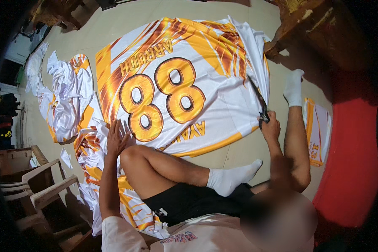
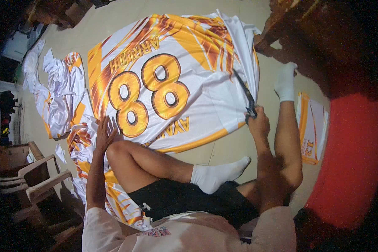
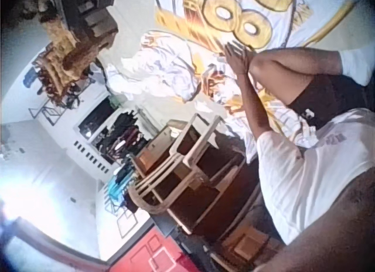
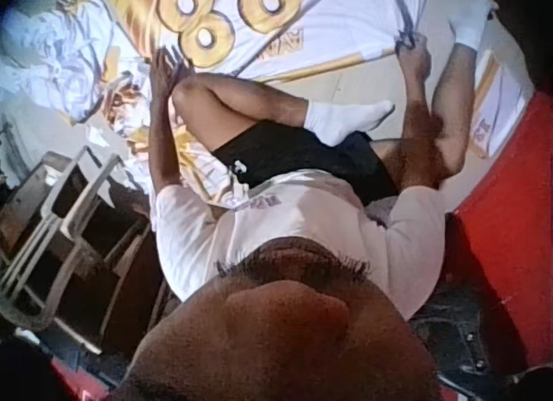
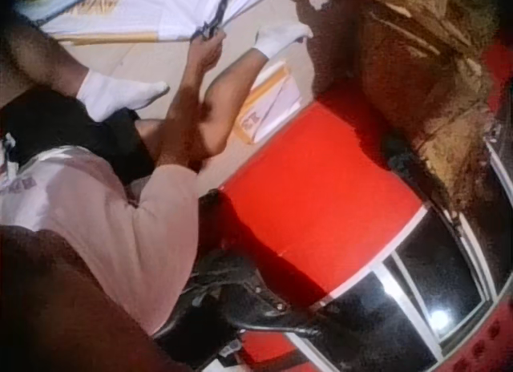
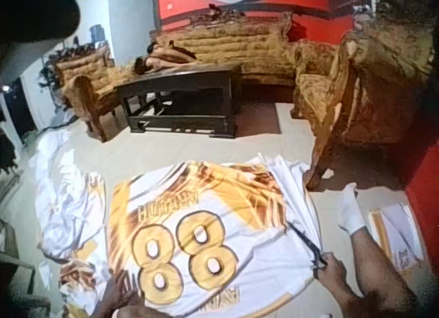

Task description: The person sits on the floor and uses scissors to cut a large piece of white and yellow patterned fabric. They hold the fabric steady with one hand while cutting along the design lines with the other, separating sections of the material.

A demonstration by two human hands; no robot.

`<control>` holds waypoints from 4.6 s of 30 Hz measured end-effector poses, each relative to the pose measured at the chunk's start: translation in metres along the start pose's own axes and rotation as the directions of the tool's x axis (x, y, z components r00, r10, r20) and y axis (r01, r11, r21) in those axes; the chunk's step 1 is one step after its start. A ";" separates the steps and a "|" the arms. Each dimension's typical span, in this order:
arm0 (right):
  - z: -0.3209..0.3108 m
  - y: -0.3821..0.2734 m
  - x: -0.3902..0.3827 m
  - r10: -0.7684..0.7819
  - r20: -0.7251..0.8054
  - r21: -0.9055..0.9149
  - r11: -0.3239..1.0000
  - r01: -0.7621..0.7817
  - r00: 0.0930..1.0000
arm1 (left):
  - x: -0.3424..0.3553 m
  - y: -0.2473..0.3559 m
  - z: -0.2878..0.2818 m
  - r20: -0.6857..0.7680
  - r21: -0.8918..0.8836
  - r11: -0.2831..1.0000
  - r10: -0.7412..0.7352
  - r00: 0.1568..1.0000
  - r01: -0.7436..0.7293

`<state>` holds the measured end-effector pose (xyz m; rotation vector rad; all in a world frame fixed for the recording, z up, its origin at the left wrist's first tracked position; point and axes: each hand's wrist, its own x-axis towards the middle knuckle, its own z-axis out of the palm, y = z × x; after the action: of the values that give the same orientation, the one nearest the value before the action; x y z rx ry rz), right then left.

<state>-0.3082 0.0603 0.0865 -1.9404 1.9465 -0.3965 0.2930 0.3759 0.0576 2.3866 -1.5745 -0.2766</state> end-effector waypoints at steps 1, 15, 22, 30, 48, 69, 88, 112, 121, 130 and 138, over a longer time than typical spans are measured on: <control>-0.005 0.006 0.002 0.011 -0.050 -0.011 1.000 -0.012 0.999 | 0.015 -0.004 0.014 0.036 0.077 0.997 -0.029 0.999 0.026; 0.061 -0.049 0.145 -0.241 -0.061 0.086 0.966 0.245 0.969 | 0.066 -0.160 -0.026 0.327 0.385 0.902 -0.330 0.885 0.194; 0.032 0.008 0.152 -0.097 -0.103 0.301 0.946 0.124 0.990 | 0.134 -0.026 -0.070 0.328 0.651 0.722 -0.546 0.771 0.234; 0.116 -0.097 0.272 -0.318 -0.014 0.125 0.940 0.318 0.948 | 0.326 0.116 0.086 -0.005 0.173 0.970 -0.170 0.985 0.168; 0.134 -0.160 0.412 -0.293 -0.051 0.158 0.941 0.298 0.955 | 0.486 0.045 0.123 0.000 0.632 0.758 0.206 0.979 -0.160; 0.056 0.047 0.084 -0.029 -0.096 0.567 0.820 0.079 0.995 | 0.482 0.113 0.070 -0.416 0.228 0.973 0.079 0.906 0.020; 0.058 -0.035 -0.053 0.120 0.435 0.882 0.146 -0.449 0.893 | 0.104 0.344 0.102 0.019 -0.285 0.954 0.100 0.995 -0.091; -0.024 0.065 -0.051 -0.190 0.178 0.107 0.979 0.173 0.965 | 0.069 0.304 0.111 -0.102 -0.509 0.851 0.090 0.991 -0.130; 0.076 -0.076 -0.080 -0.081 0.523 0.803 0.382 -0.458 0.849 | 0.081 0.294 0.114 0.045 -0.743 0.669 -0.010 0.999 0.040; 0.089 -0.114 0.076 0.048 0.340 0.821 -0.502 -0.271 0.939 | 0.061 0.296 0.119 -0.135 -0.666 0.735 0.054 0.989 -0.131; 0.002 0.018 0.060 0.384 0.091 0.995 -0.003 -0.098 0.919 | 0.041 0.135 0.052 0.111 -0.589 0.807 0.020 0.994 0.050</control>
<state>-0.3232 0.0004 0.0732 -0.5248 1.2361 -1.4476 0.1755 0.2817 0.0516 1.9107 -1.2594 -0.7934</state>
